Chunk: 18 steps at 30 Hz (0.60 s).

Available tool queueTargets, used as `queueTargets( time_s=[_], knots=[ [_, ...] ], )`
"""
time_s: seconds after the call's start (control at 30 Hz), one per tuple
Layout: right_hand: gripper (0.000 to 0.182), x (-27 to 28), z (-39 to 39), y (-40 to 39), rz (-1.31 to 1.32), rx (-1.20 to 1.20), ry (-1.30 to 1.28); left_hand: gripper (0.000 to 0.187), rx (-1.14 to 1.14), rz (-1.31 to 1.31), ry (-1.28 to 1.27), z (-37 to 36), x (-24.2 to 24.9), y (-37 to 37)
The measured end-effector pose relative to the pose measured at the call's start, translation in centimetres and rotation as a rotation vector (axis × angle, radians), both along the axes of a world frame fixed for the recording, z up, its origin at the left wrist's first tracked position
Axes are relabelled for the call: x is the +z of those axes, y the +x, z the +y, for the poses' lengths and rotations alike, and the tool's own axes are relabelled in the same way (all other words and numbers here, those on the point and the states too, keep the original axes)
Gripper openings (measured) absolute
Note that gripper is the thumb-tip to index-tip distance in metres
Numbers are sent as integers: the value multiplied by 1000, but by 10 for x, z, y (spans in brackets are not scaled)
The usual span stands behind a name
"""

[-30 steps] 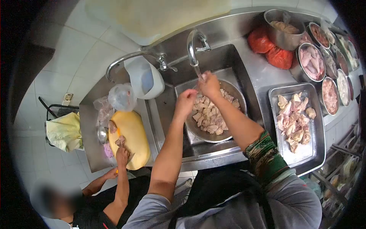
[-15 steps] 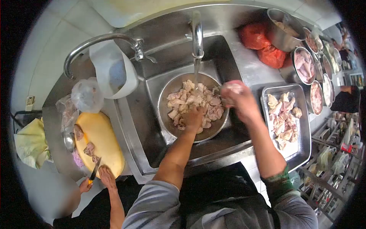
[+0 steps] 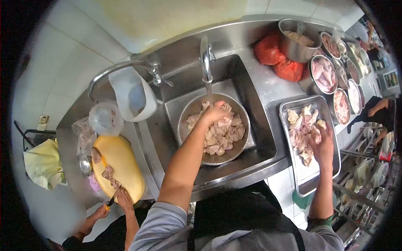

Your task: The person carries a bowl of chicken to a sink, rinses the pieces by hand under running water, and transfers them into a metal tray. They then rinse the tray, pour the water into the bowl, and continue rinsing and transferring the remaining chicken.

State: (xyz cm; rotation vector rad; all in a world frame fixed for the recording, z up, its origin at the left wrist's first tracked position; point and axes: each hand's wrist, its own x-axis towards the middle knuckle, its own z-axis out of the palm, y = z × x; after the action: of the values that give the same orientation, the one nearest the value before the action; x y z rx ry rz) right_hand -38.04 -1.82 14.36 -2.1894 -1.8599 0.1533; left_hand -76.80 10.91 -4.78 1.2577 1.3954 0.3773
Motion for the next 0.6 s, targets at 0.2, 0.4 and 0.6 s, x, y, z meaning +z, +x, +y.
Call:
queueTargets(
  time_s=[0.2, 0.4, 0.6],
  knots=[
    [44, -35, 67, -138, 972, 267, -186, 65, 403, -627, -92, 16, 26, 22],
    [34, -121, 111, -250, 1939, -130, -565, 37, 775, -705, 104, -22, 89, 32],
    [27, -135, 123, -297, 2256, -58, -666, 38, 975, -874, 85, -43, 101, -5]
  ],
)
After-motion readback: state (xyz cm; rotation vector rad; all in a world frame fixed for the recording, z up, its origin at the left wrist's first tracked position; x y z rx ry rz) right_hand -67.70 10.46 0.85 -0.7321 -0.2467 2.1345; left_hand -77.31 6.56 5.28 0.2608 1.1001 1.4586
